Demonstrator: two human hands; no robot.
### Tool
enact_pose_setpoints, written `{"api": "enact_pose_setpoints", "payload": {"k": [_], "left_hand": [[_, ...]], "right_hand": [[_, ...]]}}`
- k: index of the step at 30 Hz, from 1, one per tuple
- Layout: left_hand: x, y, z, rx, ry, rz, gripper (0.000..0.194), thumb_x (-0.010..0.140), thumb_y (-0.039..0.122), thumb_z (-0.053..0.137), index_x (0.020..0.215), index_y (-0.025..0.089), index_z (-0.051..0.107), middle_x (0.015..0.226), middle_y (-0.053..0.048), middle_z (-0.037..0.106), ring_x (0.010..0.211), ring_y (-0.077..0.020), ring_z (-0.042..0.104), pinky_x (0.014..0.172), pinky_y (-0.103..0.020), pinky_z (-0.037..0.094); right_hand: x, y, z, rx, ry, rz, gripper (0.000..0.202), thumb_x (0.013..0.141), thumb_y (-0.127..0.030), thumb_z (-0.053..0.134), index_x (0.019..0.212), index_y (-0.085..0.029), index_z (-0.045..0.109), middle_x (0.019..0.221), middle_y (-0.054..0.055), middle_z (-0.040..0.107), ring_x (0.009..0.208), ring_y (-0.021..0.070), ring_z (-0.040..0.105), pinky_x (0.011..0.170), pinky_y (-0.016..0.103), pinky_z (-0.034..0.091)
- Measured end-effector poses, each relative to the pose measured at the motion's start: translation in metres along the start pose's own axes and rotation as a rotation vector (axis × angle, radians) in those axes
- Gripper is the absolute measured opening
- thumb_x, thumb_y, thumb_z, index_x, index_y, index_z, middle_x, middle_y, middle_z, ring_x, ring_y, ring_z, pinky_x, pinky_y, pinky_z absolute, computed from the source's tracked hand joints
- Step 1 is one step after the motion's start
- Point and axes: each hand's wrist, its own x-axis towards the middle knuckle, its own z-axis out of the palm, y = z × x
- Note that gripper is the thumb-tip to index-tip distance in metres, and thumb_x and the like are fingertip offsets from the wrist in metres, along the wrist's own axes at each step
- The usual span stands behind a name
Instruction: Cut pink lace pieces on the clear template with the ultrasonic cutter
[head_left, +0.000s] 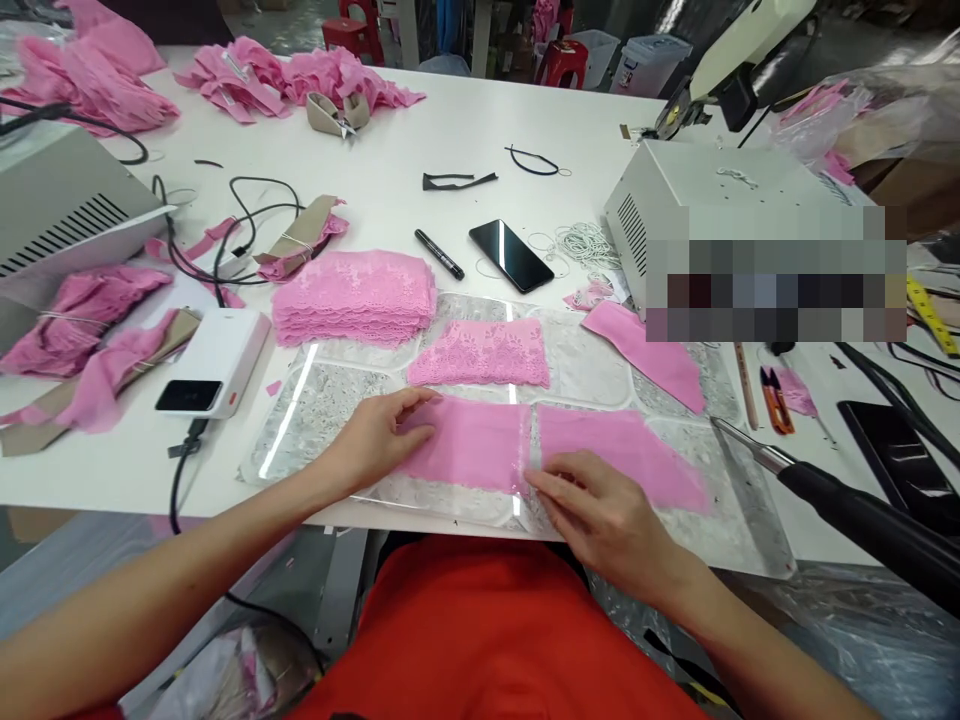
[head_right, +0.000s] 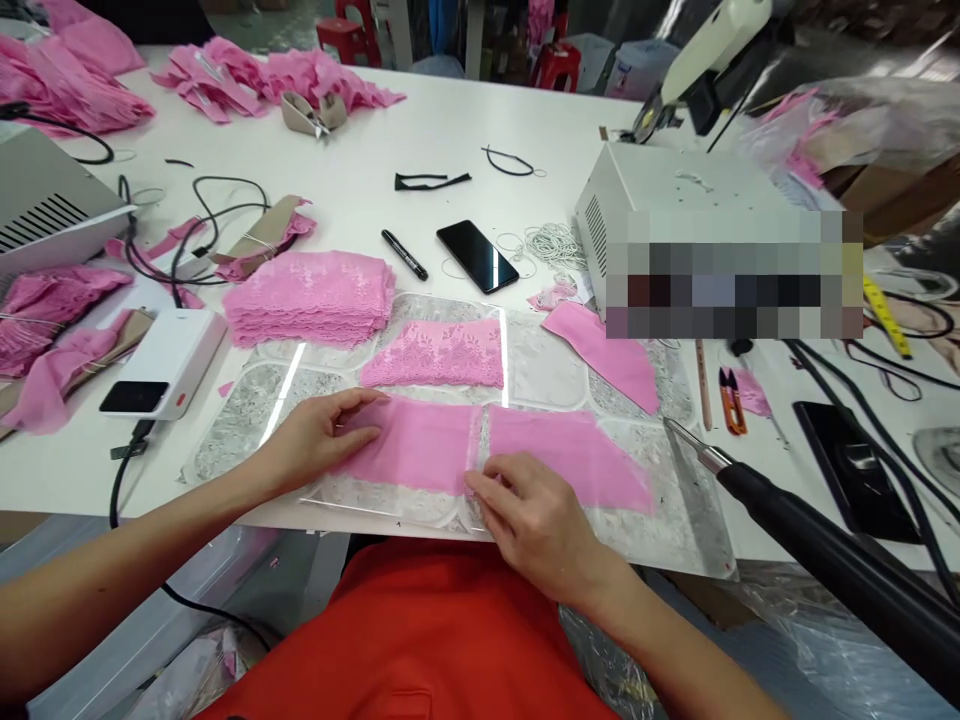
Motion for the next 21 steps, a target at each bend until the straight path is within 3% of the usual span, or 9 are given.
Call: {"api": "enact_pose_setpoints", "payload": {"k": [4, 12, 17, 21], "left_hand": [[-0.001, 0.000, 0.001, -0.001, 0.021, 0.019, 0.048, 0.078, 0.037, 0.053, 0.119, 0.016, 0.067, 0.116, -0.008, 0.073, 0.102, -0.0263, 0.068, 0.087, -0.037, 0.054], [-0.005, -0.014, 0.004, 0.147, 0.143, 0.130, 0.044, 0.085, 0.044, 0.050, 0.115, 0.018, 0.068, 0.108, -0.006, 0.075, 0.090, -0.0236, 0.072, 0.075, -0.031, 0.058], [-0.001, -0.024, 0.010, 0.254, 0.203, 0.338, 0.040, 0.093, 0.043, 0.047, 0.117, 0.017, 0.065, 0.106, -0.007, 0.074, 0.082, -0.0201, 0.072, 0.062, -0.026, 0.058], [0.001, -0.031, 0.014, 0.391, 0.266, 0.507, 0.035, 0.099, 0.037, 0.042, 0.123, 0.018, 0.060, 0.109, -0.008, 0.071, 0.080, -0.0175, 0.071, 0.070, -0.027, 0.059]], "right_hand": [[0.004, -0.005, 0.014, -0.071, -0.023, -0.096, 0.021, 0.086, -0.007, 0.059, 0.104, -0.015, 0.066, 0.099, 0.010, 0.071, 0.084, 0.0180, 0.063, 0.073, 0.033, 0.057], [0.004, -0.009, 0.022, -0.087, 0.013, -0.063, 0.027, 0.086, -0.007, 0.057, 0.112, -0.015, 0.063, 0.108, 0.009, 0.072, 0.093, 0.0181, 0.061, 0.080, 0.033, 0.055], [0.005, -0.011, 0.027, -0.089, 0.020, -0.033, 0.020, 0.088, -0.009, 0.056, 0.105, -0.014, 0.064, 0.103, 0.007, 0.073, 0.088, 0.0174, 0.060, 0.077, 0.032, 0.052], [0.003, -0.010, 0.028, -0.118, 0.034, -0.007, 0.017, 0.087, -0.008, 0.056, 0.101, -0.013, 0.064, 0.093, 0.007, 0.071, 0.084, 0.0173, 0.057, 0.074, 0.031, 0.050]]}}
